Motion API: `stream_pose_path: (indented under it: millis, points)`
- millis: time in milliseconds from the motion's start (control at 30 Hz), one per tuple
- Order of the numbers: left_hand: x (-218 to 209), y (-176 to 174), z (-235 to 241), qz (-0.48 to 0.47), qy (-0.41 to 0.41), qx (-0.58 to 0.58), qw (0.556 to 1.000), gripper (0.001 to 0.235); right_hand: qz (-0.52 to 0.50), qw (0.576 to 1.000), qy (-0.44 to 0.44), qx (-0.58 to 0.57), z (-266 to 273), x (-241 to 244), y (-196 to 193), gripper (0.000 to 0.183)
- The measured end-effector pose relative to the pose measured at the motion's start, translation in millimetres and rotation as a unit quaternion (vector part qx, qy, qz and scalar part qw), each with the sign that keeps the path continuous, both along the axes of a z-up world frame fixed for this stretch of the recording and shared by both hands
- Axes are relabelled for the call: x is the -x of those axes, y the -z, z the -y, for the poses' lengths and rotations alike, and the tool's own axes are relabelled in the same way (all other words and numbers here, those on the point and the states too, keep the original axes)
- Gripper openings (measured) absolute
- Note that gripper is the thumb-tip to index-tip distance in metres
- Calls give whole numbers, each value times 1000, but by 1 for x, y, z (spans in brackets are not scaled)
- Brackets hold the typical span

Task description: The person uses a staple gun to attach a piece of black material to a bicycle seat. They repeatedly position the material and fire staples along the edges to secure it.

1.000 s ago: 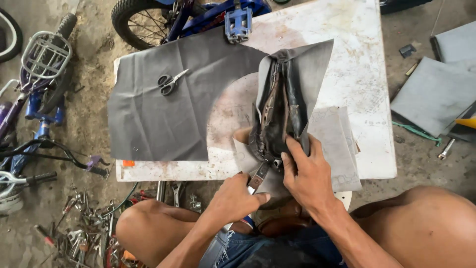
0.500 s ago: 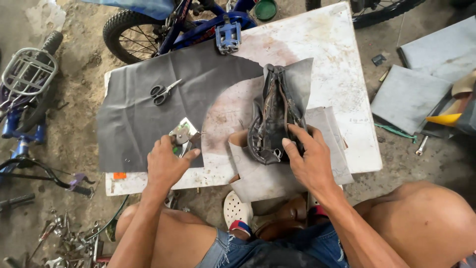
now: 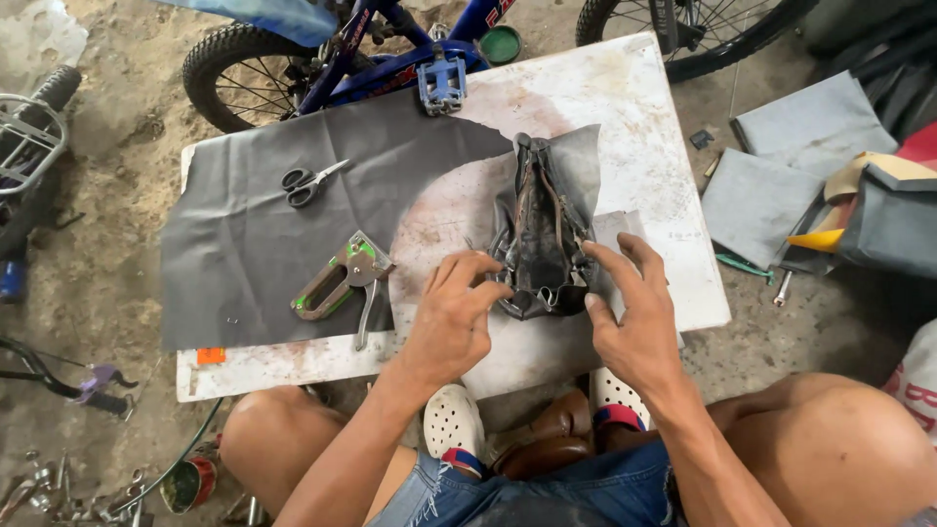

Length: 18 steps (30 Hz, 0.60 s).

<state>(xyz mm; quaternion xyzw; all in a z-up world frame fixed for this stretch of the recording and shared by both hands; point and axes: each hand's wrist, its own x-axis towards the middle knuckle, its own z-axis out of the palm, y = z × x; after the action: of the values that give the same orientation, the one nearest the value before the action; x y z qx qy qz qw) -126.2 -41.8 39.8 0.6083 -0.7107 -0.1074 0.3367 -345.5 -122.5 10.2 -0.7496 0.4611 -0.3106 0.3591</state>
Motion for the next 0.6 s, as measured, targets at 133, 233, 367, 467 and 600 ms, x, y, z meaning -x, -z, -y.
stream_pose_path:
  millis: [133, 233, 367, 467, 600]
  points:
    - [7, 10, 15, 20, 46, -3, 999, 36, -35, 998, -50, 30, -5, 3, -7, 71]
    - [8, 15, 22, 45, 83, -55, 994, 40, -108, 989, -81, 66, -10, -2, -5, 81]
    - [7, 16, 29, 86, 111, -107, 984, 42, -118, 988, -86, 46, -12, -11, -3, 101]
    - [7, 18, 27, 102, 127, -96, 982, 44, -103, 992, -68, 30, -11, -16, -1, 109]
    - [12, 15, 25, 128, 134, -101, 978, 41, -68, 997, -44, 7, -6, -19, 12, 99]
